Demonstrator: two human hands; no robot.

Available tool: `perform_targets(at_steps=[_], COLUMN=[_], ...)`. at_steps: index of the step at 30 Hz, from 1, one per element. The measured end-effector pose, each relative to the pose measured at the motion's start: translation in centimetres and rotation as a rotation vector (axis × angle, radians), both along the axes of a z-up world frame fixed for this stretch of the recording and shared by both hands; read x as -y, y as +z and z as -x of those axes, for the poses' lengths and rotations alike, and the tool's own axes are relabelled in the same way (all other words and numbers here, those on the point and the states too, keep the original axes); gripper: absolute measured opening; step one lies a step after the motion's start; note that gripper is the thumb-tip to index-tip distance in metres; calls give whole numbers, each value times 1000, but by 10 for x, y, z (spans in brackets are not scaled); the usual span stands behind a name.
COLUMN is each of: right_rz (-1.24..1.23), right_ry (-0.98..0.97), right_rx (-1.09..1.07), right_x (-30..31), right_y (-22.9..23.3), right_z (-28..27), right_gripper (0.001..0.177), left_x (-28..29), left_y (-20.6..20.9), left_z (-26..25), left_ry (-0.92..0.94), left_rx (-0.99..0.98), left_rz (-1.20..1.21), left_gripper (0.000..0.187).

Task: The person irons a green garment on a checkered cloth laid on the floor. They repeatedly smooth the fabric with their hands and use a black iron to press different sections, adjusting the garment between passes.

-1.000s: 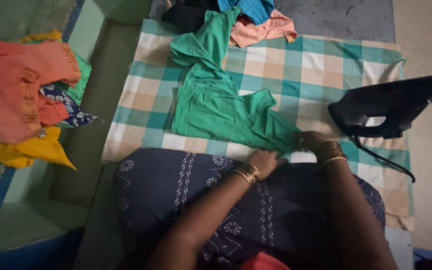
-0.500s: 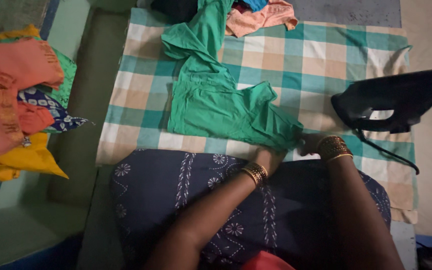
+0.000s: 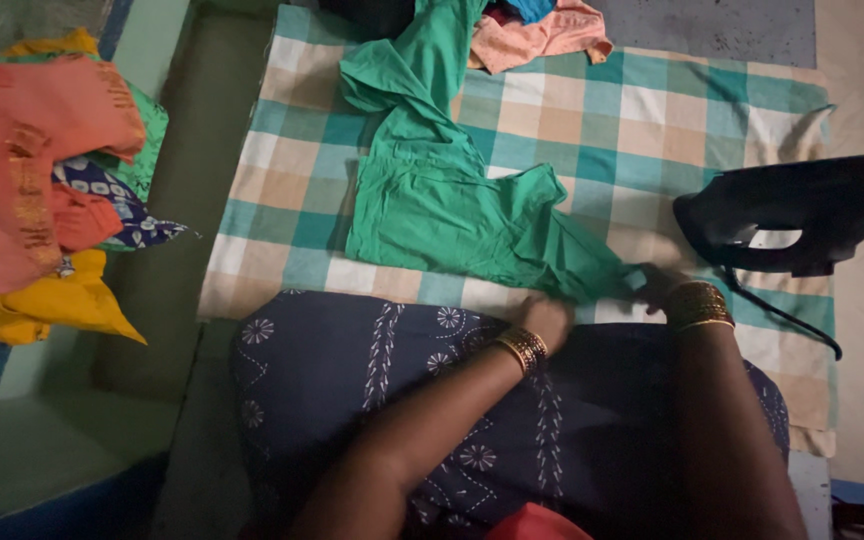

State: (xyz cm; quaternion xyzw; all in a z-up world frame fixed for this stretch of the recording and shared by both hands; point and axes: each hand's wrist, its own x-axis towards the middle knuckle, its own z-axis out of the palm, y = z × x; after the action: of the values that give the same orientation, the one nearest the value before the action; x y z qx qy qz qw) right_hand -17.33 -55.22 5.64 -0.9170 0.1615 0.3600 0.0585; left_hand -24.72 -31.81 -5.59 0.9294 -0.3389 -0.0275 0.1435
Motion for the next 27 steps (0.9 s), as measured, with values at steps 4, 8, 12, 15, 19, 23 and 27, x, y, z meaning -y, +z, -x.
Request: perform_targets(at_steps=[4, 8, 12, 15, 19, 23, 27], right_rz=[-49, -2, -26, -33, -6, -24, -78], right_ry=[-94, -54, -43, 53, 178, 26, -187], right_rx=[178, 243, 39, 22, 38, 118, 455], right_x=[-2, -10, -15, 3, 17, 32, 41], right_y=[-1, -2, -20, -46, -60, -59, -60], right_z=[2, -4, -25, -30, -34, -32, -25], right_gripper=[42, 37, 33, 33, 33, 29, 29], left_x=[-9, -18, -16, -13, -5, -7, -30], left_y=[39, 63, 46, 23, 10, 13, 59], left_z=[0, -3, -6, -5, -8, -6, -15], left_ry=[-113, -142, -72, -12, -67, -53, -92], left_rx=[67, 209, 260, 144, 60, 85, -157], left_rz=[-107, 55, 54, 88, -30, -39, -5], left_gripper=[19, 15, 19, 22, 26, 22, 17])
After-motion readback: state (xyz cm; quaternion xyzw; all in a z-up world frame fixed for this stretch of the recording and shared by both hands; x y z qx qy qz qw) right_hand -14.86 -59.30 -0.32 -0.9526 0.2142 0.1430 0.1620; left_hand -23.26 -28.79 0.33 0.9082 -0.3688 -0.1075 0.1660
